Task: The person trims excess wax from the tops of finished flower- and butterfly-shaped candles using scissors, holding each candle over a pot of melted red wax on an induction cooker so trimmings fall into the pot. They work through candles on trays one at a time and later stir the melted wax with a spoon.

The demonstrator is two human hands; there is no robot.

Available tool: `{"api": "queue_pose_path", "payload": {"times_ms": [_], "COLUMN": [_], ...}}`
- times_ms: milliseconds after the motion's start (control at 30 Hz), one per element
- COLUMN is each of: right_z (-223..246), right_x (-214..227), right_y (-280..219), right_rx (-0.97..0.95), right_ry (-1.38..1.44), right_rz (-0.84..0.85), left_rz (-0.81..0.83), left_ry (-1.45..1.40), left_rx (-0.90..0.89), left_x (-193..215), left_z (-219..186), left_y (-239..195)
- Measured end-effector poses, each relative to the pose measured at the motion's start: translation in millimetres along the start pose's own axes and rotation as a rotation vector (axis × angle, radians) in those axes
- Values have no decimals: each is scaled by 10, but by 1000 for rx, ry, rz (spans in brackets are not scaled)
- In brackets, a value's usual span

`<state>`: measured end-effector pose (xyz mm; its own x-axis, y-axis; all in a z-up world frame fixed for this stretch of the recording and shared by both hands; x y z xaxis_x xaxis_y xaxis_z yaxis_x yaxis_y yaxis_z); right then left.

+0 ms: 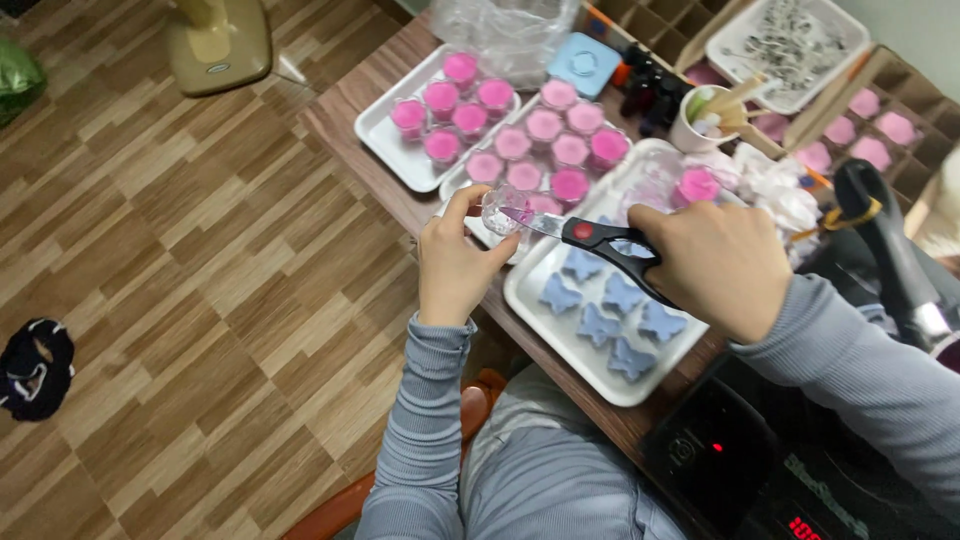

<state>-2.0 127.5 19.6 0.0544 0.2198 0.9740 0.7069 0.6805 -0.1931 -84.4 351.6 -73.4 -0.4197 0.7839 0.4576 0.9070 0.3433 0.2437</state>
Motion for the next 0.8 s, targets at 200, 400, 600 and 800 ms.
{"api": "queue_pose_path", "payload": {"times_ms": [200,400,600,800], "right_z": [95,181,211,140], "right_x": [-159,-298,-473,-608], "right_y": [400,671,868,959], "right_rx": [72,77,87,24], "right_ry": [74,43,158,400], "right_rz": [-21,24,-14,39], "left_rz": [-32,-47,-19,-21], "left_ry": [43,15,53,40], "left_rx": [81,117,174,174], "left_x": [22,8,13,-11], "left_z": [336,626,748,902], "left_y": [112,204,262,263]}}
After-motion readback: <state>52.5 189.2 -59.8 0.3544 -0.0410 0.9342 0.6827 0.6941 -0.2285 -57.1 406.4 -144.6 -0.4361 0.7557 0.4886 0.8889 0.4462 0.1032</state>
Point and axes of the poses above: each hand's wrist, its own y-axis towards the middle knuckle, its own x-axis out of the back of the hand, z = x × y, the point moved 2 cm from there along y, towards the middle knuckle, and after that the axes turned 9 degrees about z, right-handed, at the moved point
